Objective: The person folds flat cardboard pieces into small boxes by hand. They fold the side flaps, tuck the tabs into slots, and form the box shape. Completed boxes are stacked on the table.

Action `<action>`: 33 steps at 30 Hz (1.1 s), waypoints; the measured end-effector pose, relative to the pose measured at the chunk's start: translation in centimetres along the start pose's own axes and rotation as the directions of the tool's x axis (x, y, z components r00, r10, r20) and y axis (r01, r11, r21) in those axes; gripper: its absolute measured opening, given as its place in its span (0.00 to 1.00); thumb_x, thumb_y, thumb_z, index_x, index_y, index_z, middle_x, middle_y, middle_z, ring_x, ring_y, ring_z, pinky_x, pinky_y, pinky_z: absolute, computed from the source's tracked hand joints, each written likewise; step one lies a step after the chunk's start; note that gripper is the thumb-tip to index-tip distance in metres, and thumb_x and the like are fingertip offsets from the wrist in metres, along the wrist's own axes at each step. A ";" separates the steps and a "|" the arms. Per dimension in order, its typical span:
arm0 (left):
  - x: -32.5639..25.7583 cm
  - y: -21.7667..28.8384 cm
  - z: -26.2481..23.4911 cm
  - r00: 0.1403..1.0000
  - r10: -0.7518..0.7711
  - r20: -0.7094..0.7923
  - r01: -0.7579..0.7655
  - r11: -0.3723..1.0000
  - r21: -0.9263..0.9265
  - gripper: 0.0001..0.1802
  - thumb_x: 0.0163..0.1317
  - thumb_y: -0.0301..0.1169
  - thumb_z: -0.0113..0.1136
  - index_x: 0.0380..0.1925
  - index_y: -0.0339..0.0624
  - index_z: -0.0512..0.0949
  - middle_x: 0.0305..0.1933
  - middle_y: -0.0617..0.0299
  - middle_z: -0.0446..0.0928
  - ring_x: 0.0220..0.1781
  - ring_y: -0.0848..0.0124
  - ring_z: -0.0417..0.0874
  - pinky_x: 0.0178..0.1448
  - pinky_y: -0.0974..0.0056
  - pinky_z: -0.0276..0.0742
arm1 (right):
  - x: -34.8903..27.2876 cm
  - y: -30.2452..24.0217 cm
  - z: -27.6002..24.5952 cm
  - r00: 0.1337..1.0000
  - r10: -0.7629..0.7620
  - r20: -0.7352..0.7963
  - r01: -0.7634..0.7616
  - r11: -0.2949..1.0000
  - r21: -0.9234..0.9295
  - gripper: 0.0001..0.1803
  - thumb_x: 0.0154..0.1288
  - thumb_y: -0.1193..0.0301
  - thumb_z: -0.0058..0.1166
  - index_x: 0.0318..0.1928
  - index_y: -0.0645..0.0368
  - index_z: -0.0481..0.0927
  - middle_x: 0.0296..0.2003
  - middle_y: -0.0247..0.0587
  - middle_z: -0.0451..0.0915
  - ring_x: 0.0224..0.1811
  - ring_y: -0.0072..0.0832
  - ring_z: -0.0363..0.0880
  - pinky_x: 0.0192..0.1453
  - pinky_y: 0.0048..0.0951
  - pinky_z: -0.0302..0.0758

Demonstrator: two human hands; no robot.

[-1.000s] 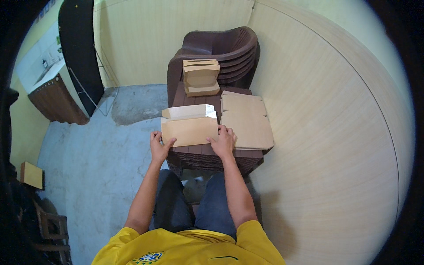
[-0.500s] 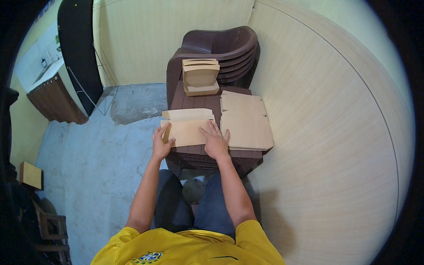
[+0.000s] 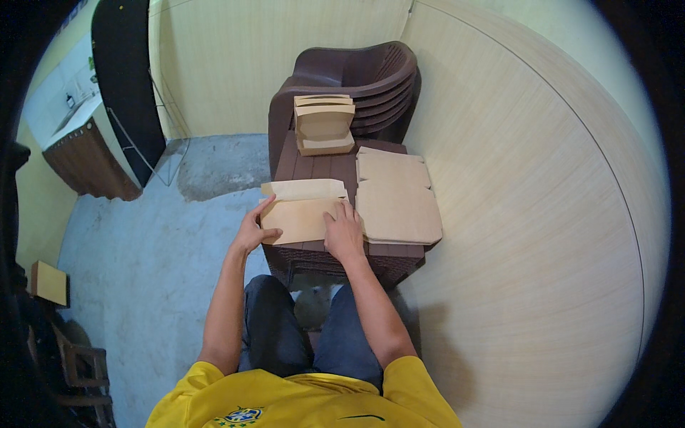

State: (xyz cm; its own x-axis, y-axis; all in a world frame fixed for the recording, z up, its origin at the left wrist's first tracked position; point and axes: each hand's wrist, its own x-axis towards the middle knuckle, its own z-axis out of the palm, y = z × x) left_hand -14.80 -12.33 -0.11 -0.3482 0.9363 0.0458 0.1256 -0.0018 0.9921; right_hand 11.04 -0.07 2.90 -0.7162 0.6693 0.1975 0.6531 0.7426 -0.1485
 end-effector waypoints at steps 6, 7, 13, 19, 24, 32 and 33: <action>-0.3 0.2 0.1 0.988 0.155 0.015 -0.156 0.975 0.157 0.58 0.47 0.18 0.82 0.83 0.53 0.72 0.76 0.53 0.75 0.79 0.61 0.75 0.84 0.59 0.70 | 0.7 -0.4 -0.5 0.986 0.062 -0.153 -0.070 0.996 -0.047 0.48 0.59 0.69 0.67 0.81 0.60 0.68 0.81 0.58 0.66 0.84 0.54 0.65 0.87 0.61 0.59; -0.3 0.1 0.0 0.989 0.146 0.016 -0.147 0.977 0.157 0.58 0.47 0.19 0.82 0.83 0.53 0.73 0.77 0.52 0.74 0.80 0.60 0.75 0.85 0.59 0.69 | 1.0 -0.3 -0.5 0.988 0.117 -0.096 -0.121 0.992 -0.036 0.51 0.57 0.67 0.68 0.83 0.60 0.66 0.80 0.58 0.67 0.83 0.54 0.65 0.87 0.61 0.59; 0.5 -1.2 -0.1 0.994 0.106 -0.022 -0.094 0.947 0.306 0.56 0.44 0.35 0.85 0.80 0.52 0.76 0.80 0.44 0.70 0.82 0.51 0.74 0.86 0.55 0.68 | 2.2 1.3 -0.4 0.986 0.160 0.044 -0.162 0.986 0.034 0.50 0.54 0.62 0.70 0.79 0.61 0.72 0.80 0.54 0.68 0.82 0.51 0.67 0.87 0.58 0.59; 0.0 0.6 0.4 0.997 0.004 -0.083 0.052 0.760 0.648 0.52 0.46 0.53 0.79 0.77 0.60 0.80 0.86 0.42 0.64 0.88 0.47 0.64 0.86 0.33 0.58 | 2.7 1.7 1.1 0.980 0.133 0.147 -0.124 0.990 -0.067 0.44 0.69 0.49 0.61 0.78 0.62 0.74 0.82 0.56 0.66 0.86 0.48 0.62 0.90 0.62 0.52; -1.8 0.8 3.4 0.986 0.109 -0.128 0.063 0.465 0.883 0.42 0.57 0.53 0.71 0.76 0.62 0.82 0.89 0.49 0.61 0.92 0.49 0.55 0.88 0.28 0.48 | 1.8 -1.6 2.3 0.953 0.251 0.172 -0.232 0.965 -0.121 0.61 0.73 0.23 0.44 0.88 0.60 0.58 0.88 0.68 0.50 0.93 0.54 0.44 0.92 0.68 0.35; -2.3 -2.3 6.3 0.963 0.255 -0.084 -0.019 0.375 0.927 0.49 0.74 0.69 0.56 0.85 0.52 0.67 0.93 0.57 0.57 0.95 0.52 0.49 0.88 0.19 0.31 | 1.3 -1.2 2.0 0.952 0.179 0.248 -0.167 0.983 -0.072 0.76 0.56 0.10 0.48 0.91 0.52 0.52 0.88 0.77 0.42 0.94 0.61 0.33 0.91 0.68 0.26; -2.5 -2.1 6.1 0.975 0.202 -0.090 0.006 0.382 0.924 0.51 0.73 0.71 0.55 0.86 0.51 0.66 0.93 0.57 0.56 0.96 0.53 0.47 0.88 0.18 0.30 | 1.3 -0.9 1.9 0.954 0.174 0.245 -0.171 0.985 -0.036 0.76 0.55 0.12 0.52 0.91 0.51 0.53 0.88 0.75 0.43 0.94 0.59 0.35 0.92 0.67 0.28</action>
State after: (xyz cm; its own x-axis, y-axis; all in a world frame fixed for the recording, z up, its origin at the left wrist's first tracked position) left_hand -8.49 -12.57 -3.00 -0.3976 0.8813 0.2554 0.9043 0.3293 0.2715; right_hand 9.03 0.21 1.47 -0.6296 0.7734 -0.0745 0.7741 0.6163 -0.1447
